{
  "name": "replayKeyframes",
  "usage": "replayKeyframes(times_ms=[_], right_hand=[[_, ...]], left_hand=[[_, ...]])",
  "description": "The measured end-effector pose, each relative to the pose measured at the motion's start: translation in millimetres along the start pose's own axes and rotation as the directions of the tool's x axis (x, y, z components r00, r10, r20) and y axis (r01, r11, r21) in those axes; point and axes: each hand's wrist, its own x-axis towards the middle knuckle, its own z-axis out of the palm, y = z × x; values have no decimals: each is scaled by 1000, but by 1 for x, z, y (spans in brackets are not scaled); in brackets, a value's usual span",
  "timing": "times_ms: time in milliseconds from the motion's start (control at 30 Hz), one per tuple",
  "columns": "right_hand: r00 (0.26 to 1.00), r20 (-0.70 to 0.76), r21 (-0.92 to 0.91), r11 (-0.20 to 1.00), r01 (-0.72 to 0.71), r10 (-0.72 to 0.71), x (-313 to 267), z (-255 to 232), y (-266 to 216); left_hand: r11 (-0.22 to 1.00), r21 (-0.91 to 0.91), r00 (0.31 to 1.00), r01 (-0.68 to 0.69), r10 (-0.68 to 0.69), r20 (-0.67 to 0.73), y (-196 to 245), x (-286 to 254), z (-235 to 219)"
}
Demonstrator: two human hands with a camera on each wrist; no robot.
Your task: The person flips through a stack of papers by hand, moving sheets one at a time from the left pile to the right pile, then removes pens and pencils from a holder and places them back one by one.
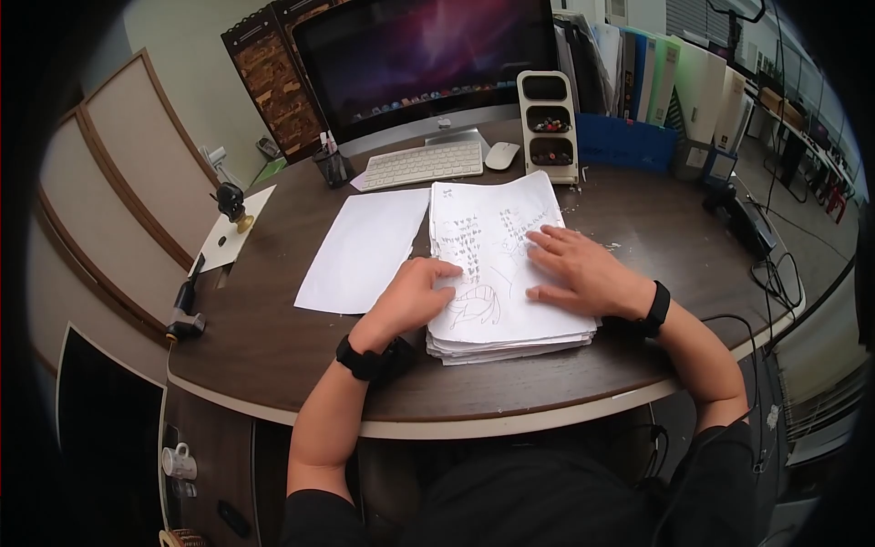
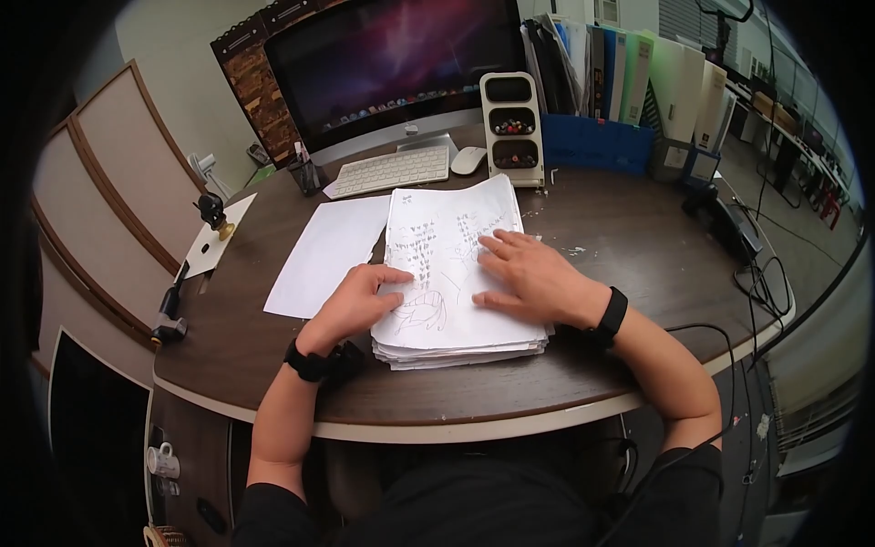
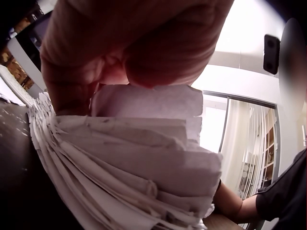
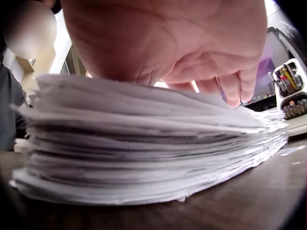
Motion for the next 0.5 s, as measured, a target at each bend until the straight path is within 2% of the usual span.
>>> replayKeyframes(times_ms=[33,133,267,367,467,500], right_hand=[[996,94,27,1000,-2,0,0,-3,-4],[991,132,59,998,-9,1,-2,2,-1],[991,134,36,999,2,-7,-3,3,-2],[991,135,30,999,12,-16,-3,3,-3],[991,131,29,999,20,-24,-4,5,-2],[992,126,22,999,25,-27,-5,7,-1]], left_hand=[[1000,-11,1000,12,-11,5,0,0,0],[1000,-5,1000,10,-11,-4,-2,1,1],[999,35,999,-25,25,-28,2,0,-2],[998,-27,998,54,-55,-42,2,-1,-9],[999,40,996,25,-21,-89,-5,2,-17],[998,27,987,48,-43,-157,-7,3,-20]])
